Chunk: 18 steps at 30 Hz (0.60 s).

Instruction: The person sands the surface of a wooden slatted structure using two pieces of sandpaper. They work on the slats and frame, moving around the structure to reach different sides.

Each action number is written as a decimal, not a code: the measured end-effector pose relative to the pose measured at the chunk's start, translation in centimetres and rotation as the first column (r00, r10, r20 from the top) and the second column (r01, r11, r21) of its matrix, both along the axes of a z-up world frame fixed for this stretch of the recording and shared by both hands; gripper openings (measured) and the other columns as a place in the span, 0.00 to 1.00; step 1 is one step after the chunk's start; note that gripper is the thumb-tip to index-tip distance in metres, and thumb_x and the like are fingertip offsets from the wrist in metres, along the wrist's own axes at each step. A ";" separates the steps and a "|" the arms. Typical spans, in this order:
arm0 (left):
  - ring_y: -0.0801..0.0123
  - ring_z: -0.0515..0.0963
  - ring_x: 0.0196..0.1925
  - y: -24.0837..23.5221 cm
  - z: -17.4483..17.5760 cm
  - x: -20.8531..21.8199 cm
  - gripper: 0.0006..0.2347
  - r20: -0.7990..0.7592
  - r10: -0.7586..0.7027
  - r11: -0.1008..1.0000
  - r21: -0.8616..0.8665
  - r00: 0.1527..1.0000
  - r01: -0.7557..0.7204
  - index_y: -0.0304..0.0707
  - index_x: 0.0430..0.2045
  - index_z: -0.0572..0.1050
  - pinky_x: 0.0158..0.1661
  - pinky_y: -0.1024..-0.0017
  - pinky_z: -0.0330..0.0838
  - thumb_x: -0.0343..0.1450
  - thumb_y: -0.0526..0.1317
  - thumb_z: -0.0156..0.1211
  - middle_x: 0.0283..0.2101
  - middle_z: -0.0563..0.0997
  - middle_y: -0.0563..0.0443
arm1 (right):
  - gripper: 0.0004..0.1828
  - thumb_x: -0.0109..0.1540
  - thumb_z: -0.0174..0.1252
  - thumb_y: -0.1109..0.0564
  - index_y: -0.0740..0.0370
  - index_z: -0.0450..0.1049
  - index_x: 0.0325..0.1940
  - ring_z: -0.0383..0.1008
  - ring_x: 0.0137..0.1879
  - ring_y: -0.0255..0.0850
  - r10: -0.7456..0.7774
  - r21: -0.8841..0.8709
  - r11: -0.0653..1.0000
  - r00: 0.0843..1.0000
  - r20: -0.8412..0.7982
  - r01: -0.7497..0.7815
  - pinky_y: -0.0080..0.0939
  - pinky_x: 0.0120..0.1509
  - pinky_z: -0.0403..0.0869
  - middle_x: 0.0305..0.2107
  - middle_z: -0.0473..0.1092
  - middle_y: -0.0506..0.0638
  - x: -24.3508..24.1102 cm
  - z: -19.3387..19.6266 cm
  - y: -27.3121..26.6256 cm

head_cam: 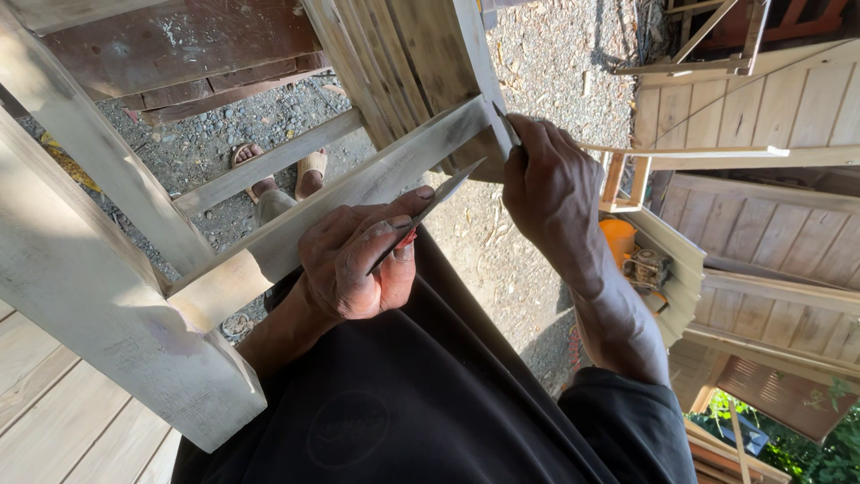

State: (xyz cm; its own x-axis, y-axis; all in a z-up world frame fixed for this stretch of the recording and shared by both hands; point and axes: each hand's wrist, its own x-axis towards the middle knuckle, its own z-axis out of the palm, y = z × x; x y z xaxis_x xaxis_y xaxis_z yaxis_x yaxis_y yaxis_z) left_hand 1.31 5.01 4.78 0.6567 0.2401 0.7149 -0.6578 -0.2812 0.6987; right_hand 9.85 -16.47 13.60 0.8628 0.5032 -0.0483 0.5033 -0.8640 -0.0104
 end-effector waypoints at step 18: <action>0.57 0.88 0.42 0.2 -0.3 0.2 0.13 0.065 0.014 1.000 0.010 0.998 -0.015 0.24 0.55 0.57 0.35 0.71 0.77 0.81 0.31 0.50 0.49 0.81 0.30 | 0.16 0.63 0.54 0.68 0.68 0.73 0.55 0.78 0.38 0.49 -0.018 -0.039 0.999 0.988 -0.153 0.012 0.49 0.40 0.75 0.38 0.76 0.58 1.2 -0.1 1.8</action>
